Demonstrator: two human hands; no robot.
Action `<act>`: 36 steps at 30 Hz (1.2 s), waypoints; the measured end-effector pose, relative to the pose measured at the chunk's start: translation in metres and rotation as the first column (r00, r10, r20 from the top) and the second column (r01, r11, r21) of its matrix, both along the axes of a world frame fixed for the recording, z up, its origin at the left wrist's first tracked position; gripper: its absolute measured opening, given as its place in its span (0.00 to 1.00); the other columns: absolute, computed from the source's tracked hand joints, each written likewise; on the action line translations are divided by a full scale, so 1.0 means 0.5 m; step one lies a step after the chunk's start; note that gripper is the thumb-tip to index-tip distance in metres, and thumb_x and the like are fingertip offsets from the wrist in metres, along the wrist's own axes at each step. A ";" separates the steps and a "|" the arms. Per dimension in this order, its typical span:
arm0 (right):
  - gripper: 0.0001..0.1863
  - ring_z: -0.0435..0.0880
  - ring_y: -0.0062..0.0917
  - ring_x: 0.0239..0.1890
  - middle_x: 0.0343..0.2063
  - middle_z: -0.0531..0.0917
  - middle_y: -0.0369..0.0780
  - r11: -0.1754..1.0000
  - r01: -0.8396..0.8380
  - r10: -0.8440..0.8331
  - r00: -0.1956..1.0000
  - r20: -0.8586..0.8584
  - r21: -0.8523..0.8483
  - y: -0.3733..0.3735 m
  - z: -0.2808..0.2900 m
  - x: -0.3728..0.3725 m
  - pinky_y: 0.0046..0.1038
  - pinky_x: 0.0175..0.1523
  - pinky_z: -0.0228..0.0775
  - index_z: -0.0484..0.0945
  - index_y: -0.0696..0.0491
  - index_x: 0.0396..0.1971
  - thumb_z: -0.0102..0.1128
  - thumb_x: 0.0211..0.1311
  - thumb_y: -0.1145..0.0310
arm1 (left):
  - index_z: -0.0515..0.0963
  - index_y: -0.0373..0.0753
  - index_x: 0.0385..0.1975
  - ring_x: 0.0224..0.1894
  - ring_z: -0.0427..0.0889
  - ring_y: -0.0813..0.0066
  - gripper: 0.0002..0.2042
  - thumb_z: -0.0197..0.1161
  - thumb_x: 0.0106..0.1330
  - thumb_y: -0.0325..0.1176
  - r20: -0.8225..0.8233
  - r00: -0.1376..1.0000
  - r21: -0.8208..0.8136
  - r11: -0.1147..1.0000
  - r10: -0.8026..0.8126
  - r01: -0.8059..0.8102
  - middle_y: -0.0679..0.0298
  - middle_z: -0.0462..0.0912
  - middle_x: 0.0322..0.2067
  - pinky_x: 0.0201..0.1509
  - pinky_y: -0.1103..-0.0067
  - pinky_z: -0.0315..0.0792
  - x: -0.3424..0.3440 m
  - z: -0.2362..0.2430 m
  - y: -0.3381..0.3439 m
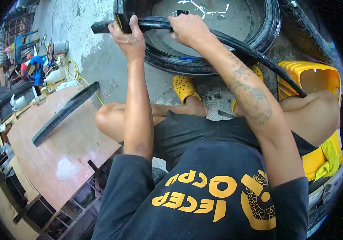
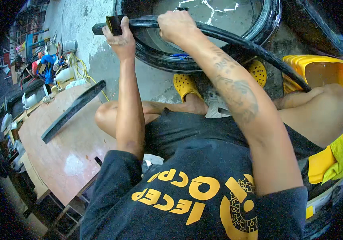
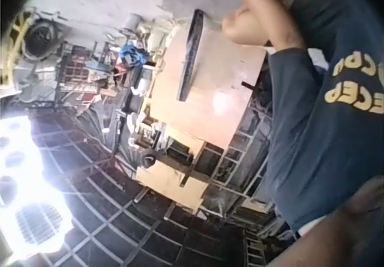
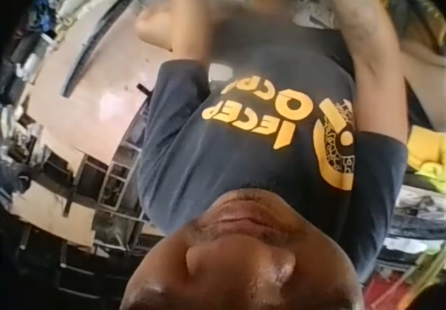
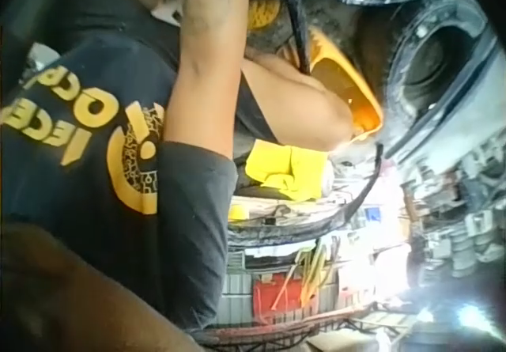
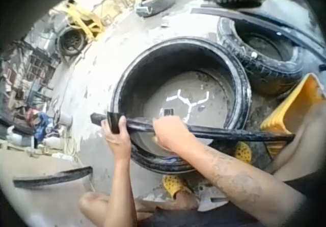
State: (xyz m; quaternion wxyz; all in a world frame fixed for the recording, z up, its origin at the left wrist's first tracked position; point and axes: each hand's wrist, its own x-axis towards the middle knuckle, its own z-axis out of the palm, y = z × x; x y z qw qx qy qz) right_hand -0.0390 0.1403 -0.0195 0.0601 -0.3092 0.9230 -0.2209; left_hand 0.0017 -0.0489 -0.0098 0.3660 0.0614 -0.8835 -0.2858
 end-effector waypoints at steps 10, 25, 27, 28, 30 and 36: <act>0.45 0.89 0.38 0.36 0.29 0.88 0.47 0.970 0.106 0.000 0.901 0.435 -0.221 -0.005 -0.004 -0.030 0.38 0.44 0.80 0.84 0.48 0.55 0.55 0.55 0.23 | 0.76 0.32 0.37 0.36 0.78 0.63 0.17 0.72 0.66 0.41 -0.090 0.996 0.122 0.992 -0.020 0.031 0.58 0.77 0.36 0.42 0.68 0.72 0.003 -0.021 0.016; 0.39 0.86 0.34 0.41 0.33 0.87 0.46 0.973 0.069 0.071 0.818 0.570 -0.220 0.022 -0.044 -0.060 0.32 0.45 0.76 0.85 0.52 0.53 0.49 0.67 0.30 | 0.76 0.33 0.40 0.39 0.79 0.66 0.17 0.71 0.68 0.41 -0.117 0.991 0.242 0.967 -0.059 0.086 0.60 0.76 0.39 0.46 0.70 0.72 0.008 -0.023 0.028; 0.38 0.86 0.34 0.41 0.32 0.86 0.46 0.976 0.052 0.082 0.810 0.580 -0.211 0.032 -0.044 -0.049 0.34 0.45 0.76 0.84 0.52 0.54 0.48 0.68 0.31 | 0.77 0.33 0.41 0.40 0.79 0.66 0.17 0.71 0.68 0.41 -0.113 0.990 0.153 0.984 -0.078 0.095 0.60 0.75 0.38 0.47 0.69 0.72 0.008 -0.023 0.025; 0.35 0.87 0.36 0.40 0.31 0.86 0.46 0.951 0.042 0.095 0.903 0.418 -0.306 0.036 -0.040 -0.030 0.38 0.46 0.76 0.81 0.52 0.57 0.53 0.68 0.36 | 0.77 0.33 0.41 0.40 0.79 0.66 0.17 0.71 0.68 0.41 -0.113 0.991 0.148 0.985 -0.077 0.093 0.60 0.75 0.38 0.47 0.69 0.72 0.008 -0.024 0.023; 0.33 0.87 0.39 0.39 0.30 0.86 0.47 0.915 0.013 0.093 0.966 0.241 -0.403 0.039 -0.031 -0.014 0.42 0.47 0.77 0.78 0.51 0.61 0.57 0.68 0.41 | 0.77 0.32 0.41 0.41 0.79 0.64 0.17 0.70 0.68 0.42 -0.084 0.996 0.232 0.971 -0.032 0.051 0.59 0.75 0.39 0.49 0.69 0.71 0.010 -0.024 0.021; 0.35 0.86 0.47 0.42 0.37 0.86 0.52 0.999 -0.012 0.009 0.997 0.082 0.039 0.043 -0.020 -0.001 0.44 0.48 0.80 0.71 0.51 0.66 0.58 0.53 0.77 | 0.77 0.30 0.43 0.45 0.78 0.56 0.22 0.71 0.67 0.45 0.039 0.993 0.165 0.980 0.108 -0.113 0.54 0.75 0.41 0.51 0.63 0.71 0.027 -0.001 0.069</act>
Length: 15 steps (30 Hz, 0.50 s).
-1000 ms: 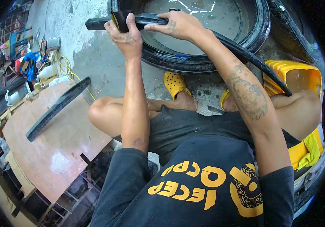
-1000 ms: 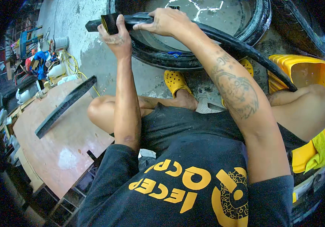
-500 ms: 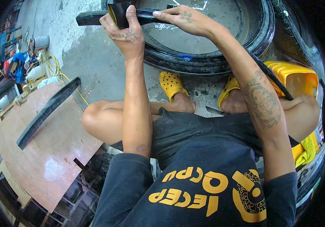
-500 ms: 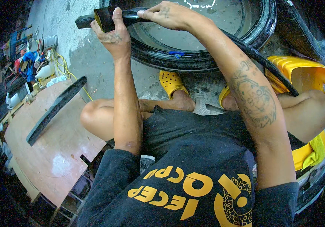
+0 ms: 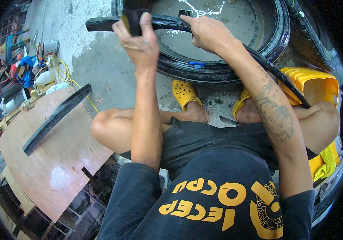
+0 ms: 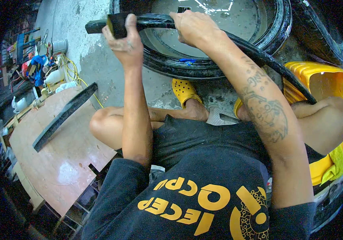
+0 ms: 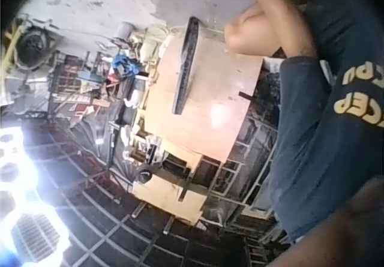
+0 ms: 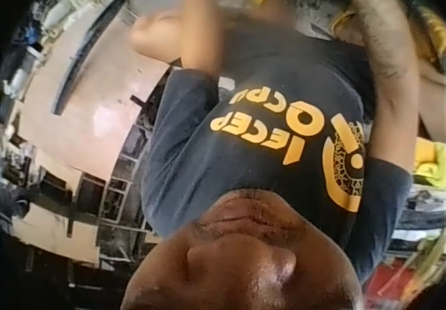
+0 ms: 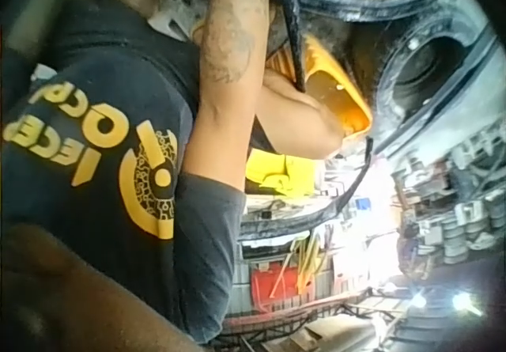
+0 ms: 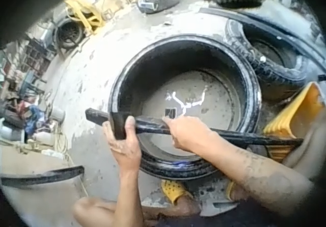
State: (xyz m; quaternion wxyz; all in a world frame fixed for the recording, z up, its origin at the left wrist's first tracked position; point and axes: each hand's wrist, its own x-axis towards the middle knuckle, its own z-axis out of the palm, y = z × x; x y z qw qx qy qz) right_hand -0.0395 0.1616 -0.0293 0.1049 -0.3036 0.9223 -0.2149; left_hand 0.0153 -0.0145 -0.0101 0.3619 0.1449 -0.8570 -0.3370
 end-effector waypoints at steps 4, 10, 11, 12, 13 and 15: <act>0.32 0.86 0.47 0.41 0.36 0.86 0.53 1.000 -0.001 0.001 0.999 0.045 0.009 0.001 -0.013 -0.008 0.44 0.47 0.81 0.73 0.56 0.63 0.58 0.54 0.77 | 0.76 0.24 0.40 0.40 0.76 0.47 0.20 0.70 0.65 0.40 0.144 0.958 -0.316 0.906 -0.248 0.282 0.45 0.75 0.37 0.47 0.60 0.71 0.027 0.018 0.056; 0.27 0.87 0.47 0.41 0.36 0.86 0.52 0.998 0.056 -0.054 0.996 0.067 -0.029 -0.019 -0.010 0.006 0.45 0.45 0.81 0.75 0.58 0.58 0.60 0.55 0.77 | 0.74 0.24 0.46 0.45 0.76 0.44 0.20 0.69 0.66 0.36 0.114 0.984 -0.371 0.913 -0.134 0.167 0.41 0.74 0.43 0.51 0.56 0.70 0.031 0.001 0.038; 0.16 0.88 0.47 0.39 0.35 0.87 0.52 0.996 0.058 -0.059 0.998 -0.006 -0.062 -0.012 -0.019 0.012 0.44 0.44 0.82 0.80 0.59 0.48 0.55 0.60 0.75 | 0.72 0.24 0.48 0.45 0.75 0.42 0.22 0.70 0.65 0.35 0.084 0.964 -0.322 0.908 -0.253 0.266 0.41 0.74 0.44 0.53 0.57 0.70 0.052 0.004 0.079; 0.12 0.89 0.46 0.38 0.33 0.88 0.51 0.994 0.059 -0.067 0.995 -0.078 -0.094 -0.004 -0.029 0.013 0.43 0.42 0.84 0.84 0.59 0.38 0.51 0.64 0.73 | 0.72 0.25 0.48 0.45 0.75 0.41 0.21 0.70 0.65 0.34 0.228 0.937 -0.293 0.899 -0.265 0.325 0.41 0.74 0.44 0.52 0.57 0.70 0.053 0.018 0.083; 0.11 0.90 0.46 0.37 0.32 0.88 0.50 0.992 0.049 -0.056 0.997 -0.055 -0.112 -0.014 -0.016 0.012 0.42 0.42 0.84 0.85 0.58 0.37 0.52 0.63 0.73 | 0.73 0.27 0.46 0.45 0.73 0.41 0.17 0.67 0.65 0.32 0.182 0.935 -0.305 0.887 -0.304 0.347 0.42 0.73 0.43 0.51 0.57 0.68 0.046 0.033 0.067; 0.11 0.90 0.45 0.37 0.32 0.88 0.49 0.991 0.016 -0.027 0.996 -0.083 -0.134 -0.009 -0.010 0.003 0.42 0.42 0.84 0.86 0.57 0.36 0.53 0.62 0.73 | 0.73 0.29 0.42 0.44 0.71 0.41 0.12 0.64 0.66 0.30 0.169 0.947 -0.351 0.881 -0.273 0.317 0.43 0.73 0.41 0.49 0.57 0.66 0.007 0.049 0.038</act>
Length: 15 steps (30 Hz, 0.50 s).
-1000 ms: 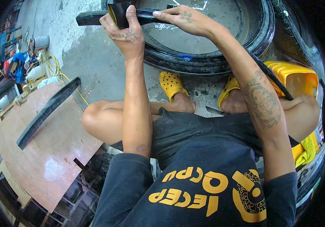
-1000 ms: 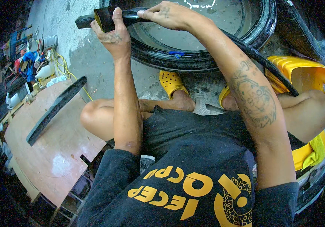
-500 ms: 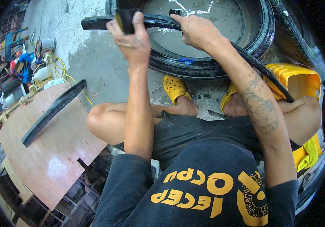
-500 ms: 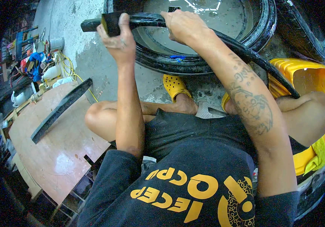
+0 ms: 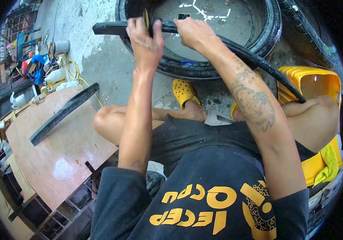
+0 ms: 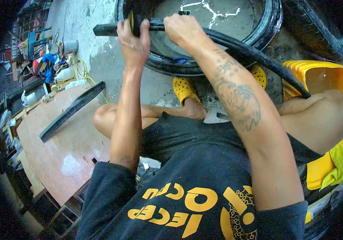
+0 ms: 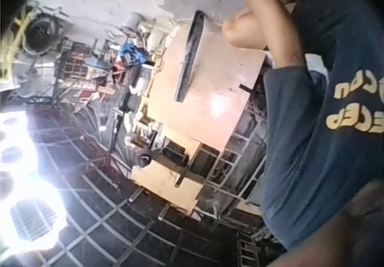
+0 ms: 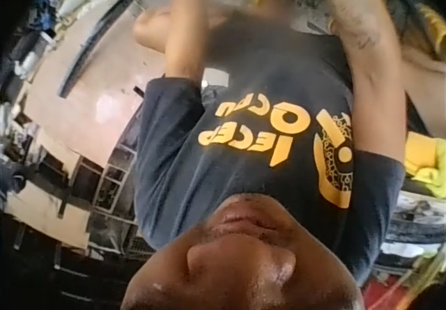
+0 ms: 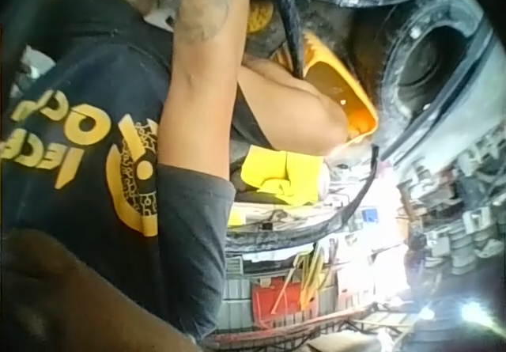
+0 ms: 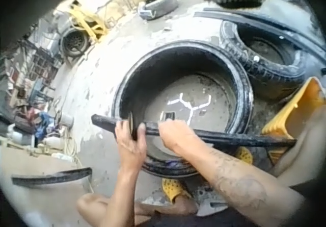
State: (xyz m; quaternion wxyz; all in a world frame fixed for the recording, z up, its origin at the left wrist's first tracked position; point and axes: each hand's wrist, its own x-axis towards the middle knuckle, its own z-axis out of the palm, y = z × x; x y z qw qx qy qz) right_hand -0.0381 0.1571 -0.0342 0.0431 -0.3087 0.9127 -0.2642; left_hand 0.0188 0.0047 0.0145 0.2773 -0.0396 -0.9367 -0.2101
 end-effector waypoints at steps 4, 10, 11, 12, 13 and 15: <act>0.11 0.90 0.43 0.39 0.35 0.89 0.48 0.999 0.023 -0.025 0.999 0.046 0.033 0.002 0.009 0.007 0.42 0.43 0.84 0.86 0.56 0.35 0.53 0.63 0.73 | 0.72 0.28 0.40 0.44 0.71 0.39 0.13 0.63 0.66 0.32 0.012 0.994 0.040 0.993 0.109 -0.110 0.40 0.71 0.42 0.49 0.53 0.65 0.017 -0.035 0.044; 0.11 0.89 0.42 0.43 0.38 0.88 0.49 0.999 0.021 -0.021 1.000 0.021 0.025 -0.005 0.016 -0.005 0.40 0.47 0.84 0.86 0.57 0.37 0.54 0.62 0.74 | 0.73 0.27 0.40 0.43 0.70 0.40 0.12 0.63 0.66 0.31 0.081 0.991 -0.001 0.994 0.109 -0.110 0.41 0.71 0.42 0.50 0.53 0.65 -0.031 0.006 -0.001; 0.11 0.89 0.42 0.43 0.38 0.88 0.49 1.000 0.018 -0.018 1.000 0.019 0.017 -0.006 0.016 0.000 0.40 0.47 0.84 0.86 0.57 0.37 0.54 0.62 0.74 | 0.73 0.27 0.40 0.43 0.70 0.40 0.12 0.63 0.66 0.31 0.078 0.991 -0.008 0.994 0.113 -0.113 0.41 0.71 0.42 0.50 0.53 0.65 -0.017 0.000 0.005; 0.11 0.89 0.42 0.43 0.38 0.88 0.49 0.999 0.006 -0.008 0.999 0.053 0.037 -0.009 0.015 0.009 0.40 0.47 0.84 0.86 0.57 0.37 0.54 0.62 0.74 | 0.73 0.27 0.40 0.44 0.70 0.40 0.13 0.63 0.66 0.31 0.066 0.986 0.010 0.988 0.153 -0.154 0.41 0.71 0.42 0.50 0.53 0.65 0.010 -0.014 0.028; 0.11 0.89 0.41 0.43 0.39 0.88 0.50 0.998 0.003 -0.008 0.996 0.085 0.060 -0.006 0.013 0.010 0.40 0.47 0.84 0.86 0.57 0.38 0.55 0.62 0.74 | 0.73 0.27 0.40 0.44 0.70 0.40 0.13 0.63 0.66 0.32 0.055 0.982 0.033 0.982 0.183 -0.185 0.41 0.71 0.42 0.50 0.53 0.65 0.028 -0.020 0.059; 0.10 0.89 0.41 0.42 0.38 0.88 0.50 0.999 0.011 -0.013 0.999 0.052 0.035 0.004 0.001 0.003 0.40 0.46 0.84 0.85 0.57 0.37 0.56 0.61 0.73 | 0.73 0.27 0.40 0.46 0.70 0.40 0.13 0.64 0.64 0.31 0.147 0.982 0.089 0.988 0.116 -0.130 0.42 0.71 0.43 0.52 0.52 0.66 0.046 -0.011 0.082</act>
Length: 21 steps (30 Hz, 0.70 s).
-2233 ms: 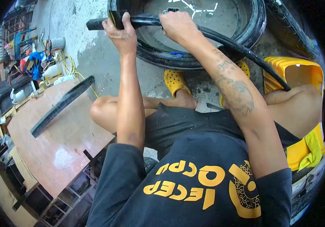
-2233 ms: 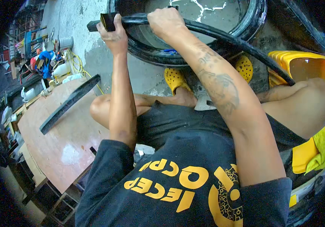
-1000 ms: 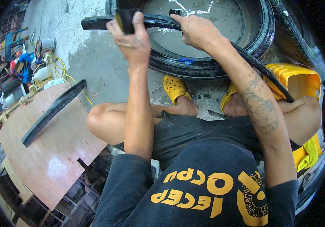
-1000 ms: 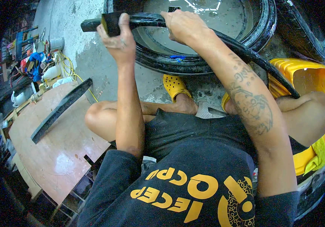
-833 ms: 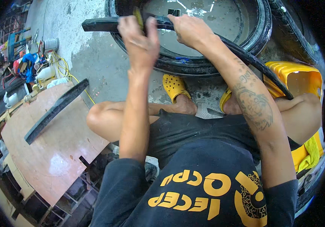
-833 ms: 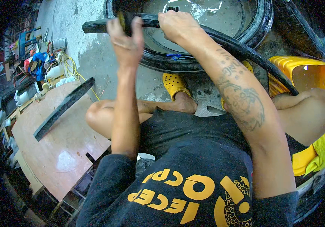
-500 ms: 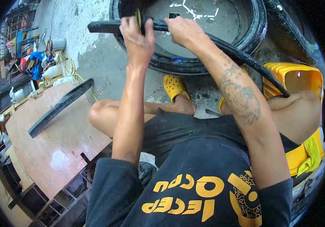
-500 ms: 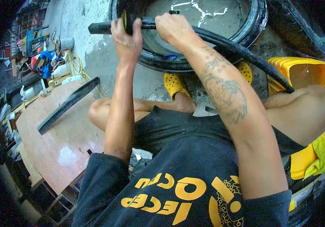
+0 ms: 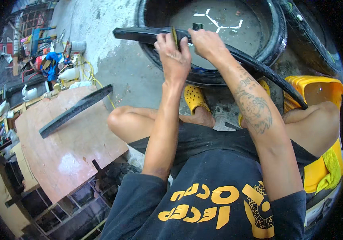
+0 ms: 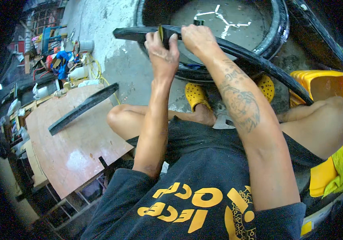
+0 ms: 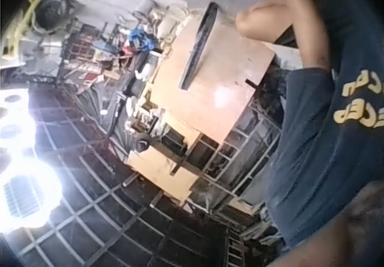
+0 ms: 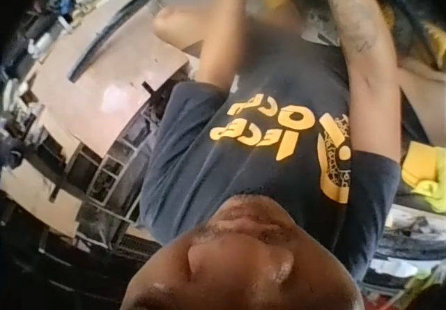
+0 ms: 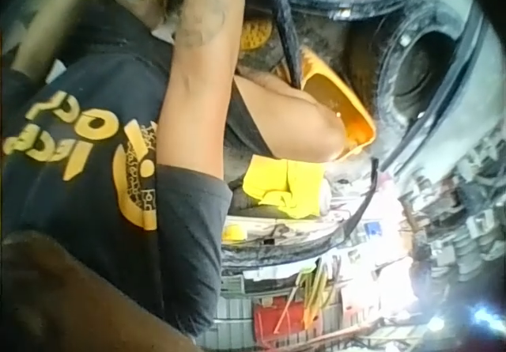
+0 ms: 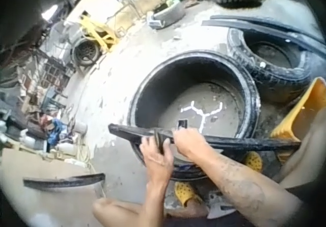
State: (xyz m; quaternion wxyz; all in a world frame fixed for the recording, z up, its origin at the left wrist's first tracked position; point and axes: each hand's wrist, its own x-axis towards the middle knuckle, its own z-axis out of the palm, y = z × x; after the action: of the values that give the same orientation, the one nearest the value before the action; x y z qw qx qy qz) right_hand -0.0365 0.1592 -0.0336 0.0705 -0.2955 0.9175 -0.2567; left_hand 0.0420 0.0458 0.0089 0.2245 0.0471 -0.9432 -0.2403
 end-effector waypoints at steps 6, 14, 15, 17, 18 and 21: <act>0.31 0.85 0.47 0.48 0.43 0.86 0.51 0.998 -0.040 0.038 0.998 0.054 0.043 -0.021 0.001 -0.010 0.45 0.50 0.79 0.73 0.51 0.63 0.59 0.56 0.78 | 0.73 0.24 0.43 0.49 0.70 0.37 0.15 0.63 0.63 0.30 -0.345 0.930 -0.194 0.959 0.129 -0.205 0.35 0.71 0.47 0.57 0.51 0.65 -0.054 -0.045 -0.065; 0.17 0.88 0.46 0.43 0.39 0.87 0.53 0.995 -0.033 0.024 0.995 0.099 0.095 -0.010 -0.003 -0.018 0.45 0.47 0.81 0.79 0.55 0.49 0.61 0.58 0.74 | 0.73 0.28 0.37 0.47 0.70 0.39 0.12 0.65 0.63 0.30 -0.198 0.968 -0.044 0.985 0.154 -0.166 0.40 0.71 0.43 0.52 0.54 0.67 -0.054 -0.013 -0.041; 0.16 0.88 0.46 0.43 0.38 0.87 0.52 0.996 -0.015 0.011 0.999 0.045 0.083 -0.006 -0.020 -0.012 0.45 0.46 0.82 0.80 0.56 0.49 0.60 0.59 0.75 | 0.73 0.28 0.39 0.47 0.70 0.39 0.13 0.65 0.63 0.31 -0.162 0.982 -0.029 0.994 0.101 -0.107 0.40 0.71 0.43 0.52 0.53 0.67 -0.030 -0.018 -0.018; 0.23 0.87 0.47 0.45 0.40 0.87 0.52 0.997 -0.030 0.028 0.999 0.034 0.076 -0.015 -0.003 -0.002 0.45 0.48 0.81 0.76 0.53 0.56 0.61 0.58 0.75 | 0.75 0.28 0.43 0.46 0.70 0.39 0.16 0.66 0.63 0.34 -0.068 0.995 -0.025 0.997 0.066 -0.068 0.41 0.72 0.44 0.53 0.53 0.66 0.008 -0.010 -0.030; 0.32 0.85 0.47 0.47 0.44 0.86 0.52 0.995 -0.047 0.040 0.996 0.079 0.092 -0.020 0.011 -0.002 0.46 0.50 0.80 0.72 0.50 0.64 0.62 0.56 0.75 | 0.75 0.28 0.42 0.45 0.71 0.39 0.15 0.66 0.64 0.34 -0.123 0.992 -0.058 0.997 0.041 -0.049 0.41 0.72 0.43 0.52 0.53 0.66 -0.011 -0.006 -0.050; 0.31 0.86 0.46 0.47 0.43 0.86 0.51 0.994 -0.020 0.006 0.992 0.130 0.108 -0.014 0.021 0.006 0.46 0.50 0.80 0.74 0.50 0.63 0.62 0.55 0.76 | 0.75 0.28 0.43 0.46 0.71 0.39 0.15 0.65 0.64 0.33 -0.146 0.981 -0.083 0.987 0.127 -0.140 0.42 0.72 0.43 0.52 0.53 0.66 -0.069 -0.011 -0.092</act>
State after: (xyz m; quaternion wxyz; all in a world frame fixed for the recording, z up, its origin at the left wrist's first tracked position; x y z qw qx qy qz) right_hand -0.0334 0.1524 -0.0232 0.1476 -0.2800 0.9217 -0.2243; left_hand 0.0076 0.0000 0.0033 0.3079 0.0830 -0.9299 -0.1832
